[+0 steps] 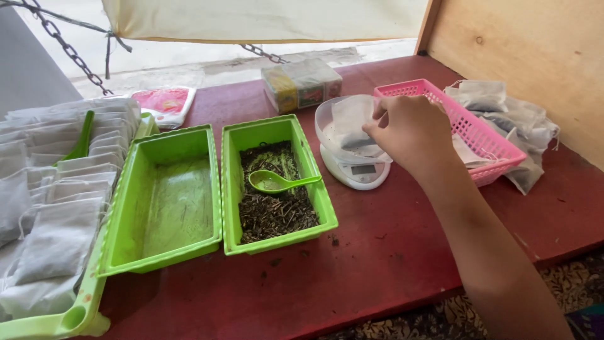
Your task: Filling small filter bags with tea leaves using a spoon and weighing them on a scale.
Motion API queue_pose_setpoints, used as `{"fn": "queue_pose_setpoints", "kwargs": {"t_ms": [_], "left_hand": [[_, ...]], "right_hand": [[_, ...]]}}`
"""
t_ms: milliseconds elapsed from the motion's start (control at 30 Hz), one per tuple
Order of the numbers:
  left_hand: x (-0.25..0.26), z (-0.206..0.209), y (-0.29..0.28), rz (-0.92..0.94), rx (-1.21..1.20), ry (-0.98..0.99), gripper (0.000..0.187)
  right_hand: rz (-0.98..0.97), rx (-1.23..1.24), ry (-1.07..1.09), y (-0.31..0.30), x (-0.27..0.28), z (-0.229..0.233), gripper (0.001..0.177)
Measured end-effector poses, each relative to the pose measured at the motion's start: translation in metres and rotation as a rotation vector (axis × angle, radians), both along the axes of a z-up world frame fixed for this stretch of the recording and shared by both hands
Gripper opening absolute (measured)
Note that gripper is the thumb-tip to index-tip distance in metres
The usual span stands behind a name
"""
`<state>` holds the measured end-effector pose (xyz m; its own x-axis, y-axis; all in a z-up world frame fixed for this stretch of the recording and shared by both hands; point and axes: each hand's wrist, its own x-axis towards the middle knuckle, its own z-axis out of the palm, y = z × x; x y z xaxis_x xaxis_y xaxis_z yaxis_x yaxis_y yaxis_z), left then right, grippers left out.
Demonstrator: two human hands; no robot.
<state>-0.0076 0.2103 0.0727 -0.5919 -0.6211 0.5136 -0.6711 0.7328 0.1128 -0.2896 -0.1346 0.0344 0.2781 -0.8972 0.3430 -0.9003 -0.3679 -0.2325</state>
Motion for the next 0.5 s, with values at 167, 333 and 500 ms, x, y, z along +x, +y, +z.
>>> {"fn": "queue_pose_setpoints", "kwargs": {"t_ms": [167,333,500], "left_hand": [[-0.056,0.016,-0.114,-0.077,-0.099,0.183,0.024],[-0.056,-0.009,-0.247,-0.025,-0.111,0.077,0.045],[-0.058,-0.039,-0.324,0.074,0.299,-0.055,0.063]], "right_hand": [[0.124,-0.296,0.014,-0.026,-0.013,-0.013,0.024],[0.232,0.006,0.129,0.003,-0.005,0.011,0.036],[0.209,-0.231,0.335,-0.016,-0.004,-0.024,0.029]]}}
